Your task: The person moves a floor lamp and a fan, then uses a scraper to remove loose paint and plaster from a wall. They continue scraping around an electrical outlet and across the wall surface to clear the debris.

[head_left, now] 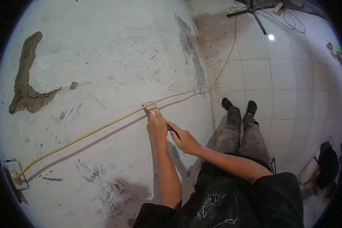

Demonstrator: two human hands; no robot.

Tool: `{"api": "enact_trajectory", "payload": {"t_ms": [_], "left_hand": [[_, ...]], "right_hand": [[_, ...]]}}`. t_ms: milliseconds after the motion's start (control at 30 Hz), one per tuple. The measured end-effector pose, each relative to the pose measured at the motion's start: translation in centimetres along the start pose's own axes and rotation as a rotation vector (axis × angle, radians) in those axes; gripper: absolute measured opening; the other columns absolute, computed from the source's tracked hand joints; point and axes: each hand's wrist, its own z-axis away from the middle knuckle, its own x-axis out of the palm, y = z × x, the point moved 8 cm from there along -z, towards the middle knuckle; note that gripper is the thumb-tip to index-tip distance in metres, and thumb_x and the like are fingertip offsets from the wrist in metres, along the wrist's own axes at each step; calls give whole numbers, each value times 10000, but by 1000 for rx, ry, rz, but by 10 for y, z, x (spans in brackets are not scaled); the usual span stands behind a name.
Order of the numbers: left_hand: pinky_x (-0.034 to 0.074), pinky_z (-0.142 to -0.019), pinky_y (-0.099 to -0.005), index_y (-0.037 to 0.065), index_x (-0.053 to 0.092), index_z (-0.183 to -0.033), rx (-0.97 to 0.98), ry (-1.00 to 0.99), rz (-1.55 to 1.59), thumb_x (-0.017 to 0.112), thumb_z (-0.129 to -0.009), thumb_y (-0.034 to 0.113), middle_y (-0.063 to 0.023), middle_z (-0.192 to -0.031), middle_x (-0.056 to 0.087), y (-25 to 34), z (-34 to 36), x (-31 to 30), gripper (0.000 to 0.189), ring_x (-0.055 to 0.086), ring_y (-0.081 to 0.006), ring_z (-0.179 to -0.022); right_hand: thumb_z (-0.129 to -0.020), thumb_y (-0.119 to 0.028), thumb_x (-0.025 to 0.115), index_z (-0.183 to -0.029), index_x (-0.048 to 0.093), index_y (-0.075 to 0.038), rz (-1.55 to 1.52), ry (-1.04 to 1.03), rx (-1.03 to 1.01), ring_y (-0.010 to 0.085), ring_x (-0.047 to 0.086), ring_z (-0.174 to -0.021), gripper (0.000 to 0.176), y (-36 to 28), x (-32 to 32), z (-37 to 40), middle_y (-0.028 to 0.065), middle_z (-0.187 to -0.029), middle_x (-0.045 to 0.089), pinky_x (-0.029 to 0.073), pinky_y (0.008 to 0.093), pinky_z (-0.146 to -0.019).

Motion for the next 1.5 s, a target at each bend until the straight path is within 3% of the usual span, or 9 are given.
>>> {"api": "enact_trajectory", "payload": {"t_ms": [233, 300, 633, 833, 933, 1000, 1133, 1233, 1500], "left_hand": [[452, -749, -529, -64, 585, -973, -4, -58, -37, 413, -978, 302, -319, -943, 629, -5, -12, 9, 404, 603, -486, -896], [446, -771, -532, -75, 579, -982, 63, -14, 3, 416, -972, 303, -326, -976, 623, -7, -16, 9, 412, 587, -499, -930], [438, -826, -547, -57, 558, -1002, 41, 2, 30, 349, -990, 309, -339, -1002, 616, -2, -16, 4, 421, 573, -516, -969], [450, -793, -504, -63, 568, -1045, 16, -2, -30, 359, -987, 286, -313, -978, 627, -9, -12, 15, 411, 605, -465, -927], [463, -782, -411, -57, 580, -993, 6, -48, 167, 405, -985, 311, -188, -894, 645, -25, -22, 25, 407, 620, -309, -829], [460, -773, -428, -67, 579, -1010, -21, -79, 235, 400, -985, 308, -232, -907, 636, -36, -22, 35, 416, 615, -358, -839], [459, -796, -408, -53, 558, -1127, -36, -83, 336, 401, -996, 306, -221, -979, 636, -30, -3, 45, 413, 613, -326, -885], [448, -870, -401, -39, 531, -1246, -55, -156, 463, 386, -1013, 336, -206, -1077, 631, -30, 0, 57, 465, 608, -317, -976], [457, -820, -440, -65, 564, -1174, 32, -5, 270, 380, -1017, 272, -252, -1051, 649, -16, -5, 43, 414, 612, -407, -957]], "right_hand": [[-966, -139, 449, -1443, 391, -64, -49, 0, 49, 398, 630, -1041, 486, 6, -1, -6, 276, -1182, 611, 458, 411, -927], [-961, -131, 456, -1431, 412, -63, -12, 147, -250, 399, 625, -1059, 478, -11, -7, -8, 279, -1181, 612, 463, 408, -920], [-960, -134, 475, -1405, 439, -42, -19, 59, -170, 392, 635, -1050, 456, -8, -10, -16, 275, -1199, 603, 483, 396, -895], [-952, -145, 478, -1409, 450, -81, 41, 49, -193, 405, 602, -1101, 463, -5, -17, -11, 244, -1226, 602, 474, 400, -928], [-950, -156, 472, -1421, 439, -119, 67, 37, -151, 424, 641, -962, 473, -3, -20, -14, 245, -1142, 633, 502, 437, -854], [-949, -155, 474, -1427, 430, -131, 107, 13, -101, 434, 651, -903, 481, 2, -15, -10, 246, -1096, 649, 510, 451, -822], [-962, -122, 475, -1470, 401, -163, -203, -51, 159, 132, 537, -466, 515, 14, -16, 5, 110, -685, 605, 492, 330, -509], [-971, -110, 461, -1470, 399, -145, -319, -79, 239, 108, 491, -456, 503, 35, -15, 7, 57, -621, 533, 465, 316, -470], [-983, -152, 484, -1407, 472, -91, -112, 91, 139, 211, 645, -738, 428, 33, -11, -9, 175, -932, 698, 499, 320, -740]]}}
